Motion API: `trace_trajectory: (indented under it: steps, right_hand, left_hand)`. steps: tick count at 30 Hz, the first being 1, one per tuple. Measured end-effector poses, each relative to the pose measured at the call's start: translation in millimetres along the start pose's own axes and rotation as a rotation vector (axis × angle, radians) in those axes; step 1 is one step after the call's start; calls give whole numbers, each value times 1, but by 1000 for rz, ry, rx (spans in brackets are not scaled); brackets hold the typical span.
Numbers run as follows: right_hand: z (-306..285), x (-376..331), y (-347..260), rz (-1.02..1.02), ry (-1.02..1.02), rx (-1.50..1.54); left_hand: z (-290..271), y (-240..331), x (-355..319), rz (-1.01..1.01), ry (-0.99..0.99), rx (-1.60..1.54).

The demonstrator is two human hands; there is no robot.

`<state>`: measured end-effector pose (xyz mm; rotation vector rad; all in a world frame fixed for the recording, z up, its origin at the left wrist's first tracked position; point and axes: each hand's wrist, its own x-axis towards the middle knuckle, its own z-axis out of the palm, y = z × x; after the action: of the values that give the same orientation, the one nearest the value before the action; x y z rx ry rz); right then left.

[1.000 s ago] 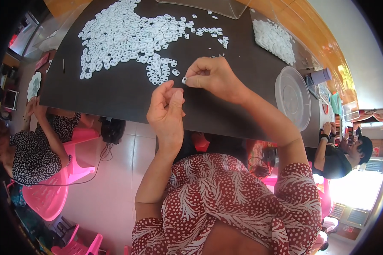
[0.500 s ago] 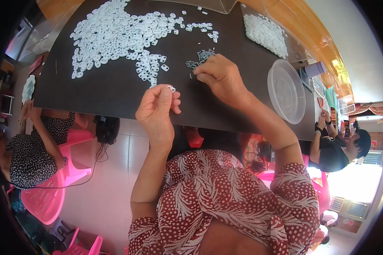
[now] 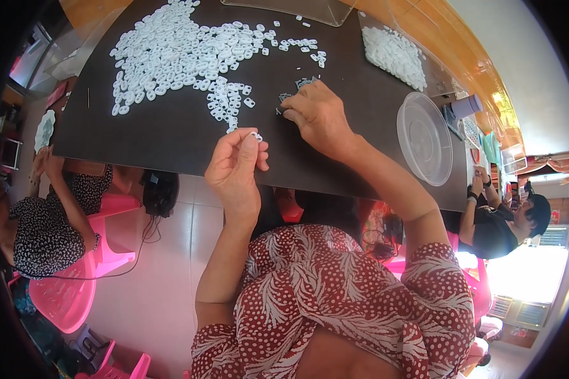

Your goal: Manually assembling small white plastic components with metal pins at a workbench.

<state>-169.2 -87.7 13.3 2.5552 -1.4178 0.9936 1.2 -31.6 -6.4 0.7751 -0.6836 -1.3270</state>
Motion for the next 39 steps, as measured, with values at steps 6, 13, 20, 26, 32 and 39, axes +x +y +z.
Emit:
trace_trajectory:
  steps: [6,13,20,26,32,39]
  right_hand:
    - [14,5,-3,-21,-73,-76]
    - [13,8,-1,24,-114,9]
    - [-5,11,-11,195,-163,273]
    - [-7,13,-13,409,-242,517]
    - [-8,14,-12,524,-281,733]
    - [-15,15,-10,582,-345,746]
  left_hand:
    - [0,0,1,5,-6,-8]
    - [0,-1,1,1,1,-8]
    - [3,-1,5,9,-29,92]
    - [4,-12,23,547,-103,871]
    - [8,-8,34,745,-199,1019]
    - [6,3,42,642,-357,990]
